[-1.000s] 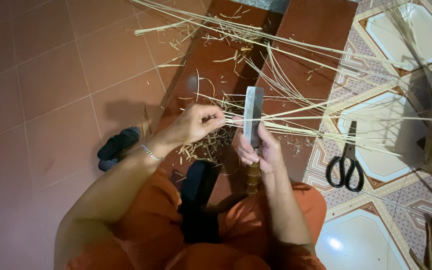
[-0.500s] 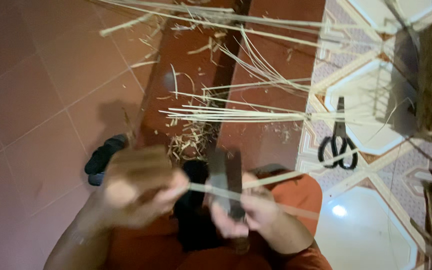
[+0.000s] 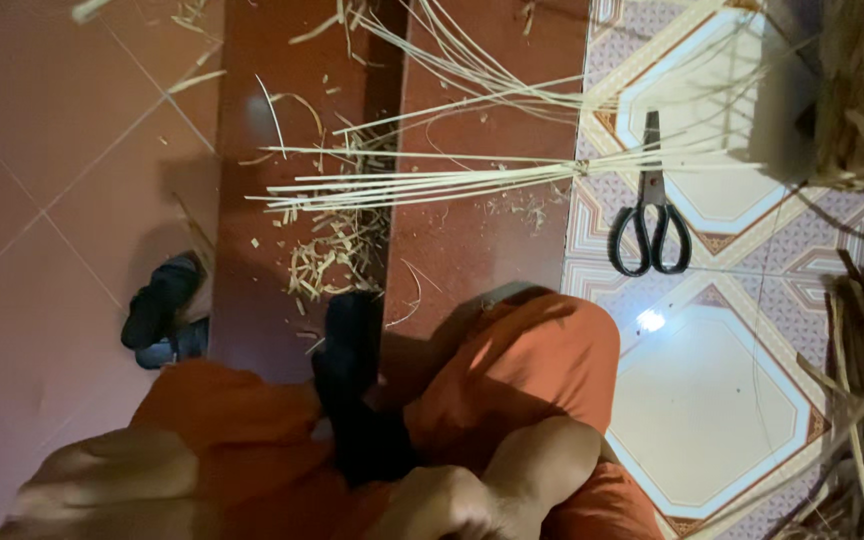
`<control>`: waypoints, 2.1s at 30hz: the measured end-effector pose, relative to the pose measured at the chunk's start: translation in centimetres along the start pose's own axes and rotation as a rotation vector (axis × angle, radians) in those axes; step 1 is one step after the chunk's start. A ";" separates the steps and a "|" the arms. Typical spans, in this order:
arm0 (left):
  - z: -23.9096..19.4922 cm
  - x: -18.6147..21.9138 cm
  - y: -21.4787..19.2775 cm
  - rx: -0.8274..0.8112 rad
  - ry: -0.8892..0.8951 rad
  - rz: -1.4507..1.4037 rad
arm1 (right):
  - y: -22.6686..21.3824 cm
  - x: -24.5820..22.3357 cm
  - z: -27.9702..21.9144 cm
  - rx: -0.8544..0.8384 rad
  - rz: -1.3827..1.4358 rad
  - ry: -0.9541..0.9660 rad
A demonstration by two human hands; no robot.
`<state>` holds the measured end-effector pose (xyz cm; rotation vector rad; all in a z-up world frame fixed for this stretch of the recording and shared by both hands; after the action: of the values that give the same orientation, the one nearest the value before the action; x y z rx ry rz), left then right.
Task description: The person sits on the floor and uses a knife to shave thin strips from bamboo rods. The person holds each rod with one hand and draws the knife along its length to remove thin layers, producing fine shavings that accumulate on the floor.
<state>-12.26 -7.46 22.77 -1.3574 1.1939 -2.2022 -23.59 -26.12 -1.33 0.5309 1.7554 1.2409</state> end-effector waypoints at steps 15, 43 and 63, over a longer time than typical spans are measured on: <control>0.3 0.1 -0.2 0.024 0.000 0.025 | -1.5 -0.7 -1.0 0.080 -0.051 -0.039; 2.3 -3.7 1.1 0.033 0.123 -0.506 | 5.4 -10.1 6.5 -0.429 0.209 -0.163; 3.0 -3.5 2.2 -0.016 0.133 -0.439 | 2.1 -13.9 9.2 -0.412 0.206 -0.241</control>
<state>-8.35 -8.16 19.65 -1.6293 1.0322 -2.6198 -8.99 -30.96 5.48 0.5972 1.2238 1.5629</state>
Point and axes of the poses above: each hand's wrist, its own z-axis towards the middle knuckle, its own y-axis out of the palm, x = y × z, the point moved 5 cm from there along z, towards the middle knuckle, and after that the axes turned 7 degrees about -y, right-handed, at the moved point
